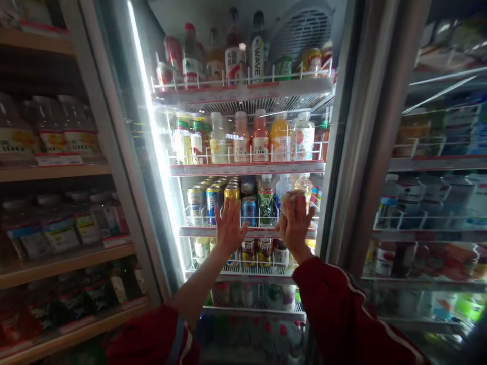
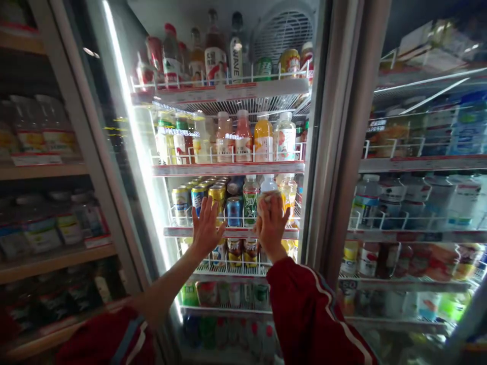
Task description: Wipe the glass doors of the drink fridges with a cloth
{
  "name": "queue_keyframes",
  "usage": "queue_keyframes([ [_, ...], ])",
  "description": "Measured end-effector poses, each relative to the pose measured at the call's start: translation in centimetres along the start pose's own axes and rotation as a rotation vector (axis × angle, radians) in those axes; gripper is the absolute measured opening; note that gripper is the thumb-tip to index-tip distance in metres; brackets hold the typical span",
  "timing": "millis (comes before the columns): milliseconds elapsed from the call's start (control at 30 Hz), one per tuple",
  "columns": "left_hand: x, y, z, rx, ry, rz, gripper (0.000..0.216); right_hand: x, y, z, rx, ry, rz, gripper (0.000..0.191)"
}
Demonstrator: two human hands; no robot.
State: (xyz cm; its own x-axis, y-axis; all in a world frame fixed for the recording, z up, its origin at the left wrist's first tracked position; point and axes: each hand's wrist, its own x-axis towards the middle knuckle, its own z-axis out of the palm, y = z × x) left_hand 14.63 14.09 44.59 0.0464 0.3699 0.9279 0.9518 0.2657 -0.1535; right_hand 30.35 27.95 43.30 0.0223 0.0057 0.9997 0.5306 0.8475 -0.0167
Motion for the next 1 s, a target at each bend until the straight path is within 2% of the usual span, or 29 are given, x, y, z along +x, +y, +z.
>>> queue_keyframes([
  [100,-0.4,-0.9,-0.5,0.001,0.006,0.020,0.068,-0.3,-4.8,1.6,0.040,-0.080,-0.071,0.046],
  [200,-1.4,-3.7,-1.6,0.037,0.020,0.029,0.068,-0.2,-7.3,2.4,0.063,-0.140,-0.131,0.043],
  [300,-2.7,-7.5,-3.0,0.073,0.021,-0.015,0.068,-0.1,-6.3,2.2,0.042,-0.098,-0.084,0.045],
  [400,-4.2,-10.8,-4.3,0.081,-0.001,-0.079,0.068,0.0,-4.4,1.9,-0.043,0.016,0.069,0.049],
  [467,-5.1,-12.3,-5.0,0.081,-0.024,-0.120,0.068,0.0,-4.7,2.2,-0.071,0.029,0.113,0.050],
  [567,-6.3,-13.8,-5.7,0.084,-0.069,-0.148,0.068,-0.5,-9.0,3.7,-0.028,-0.056,0.031,0.048],
  [700,-7.6,-14.9,-6.2,0.095,-0.116,-0.136,0.068,-1.5,-17.3,6.2,0.097,-0.254,-0.200,0.046],
  [767,-8.2,-15.6,-6.4,0.116,-0.118,-0.142,0.067,-1.9,-20.1,7.1,0.140,-0.331,-0.333,0.046],
  [867,-9.2,-16.9,-6.8,0.147,-0.122,-0.160,0.064,-1.9,-21.3,7.7,0.148,-0.335,-0.409,0.043],
  [1000,-10.4,-18.7,-7.6,0.170,-0.155,-0.193,0.062,-0.6,-20.4,8.1,0.112,-0.212,-0.254,0.042],
])
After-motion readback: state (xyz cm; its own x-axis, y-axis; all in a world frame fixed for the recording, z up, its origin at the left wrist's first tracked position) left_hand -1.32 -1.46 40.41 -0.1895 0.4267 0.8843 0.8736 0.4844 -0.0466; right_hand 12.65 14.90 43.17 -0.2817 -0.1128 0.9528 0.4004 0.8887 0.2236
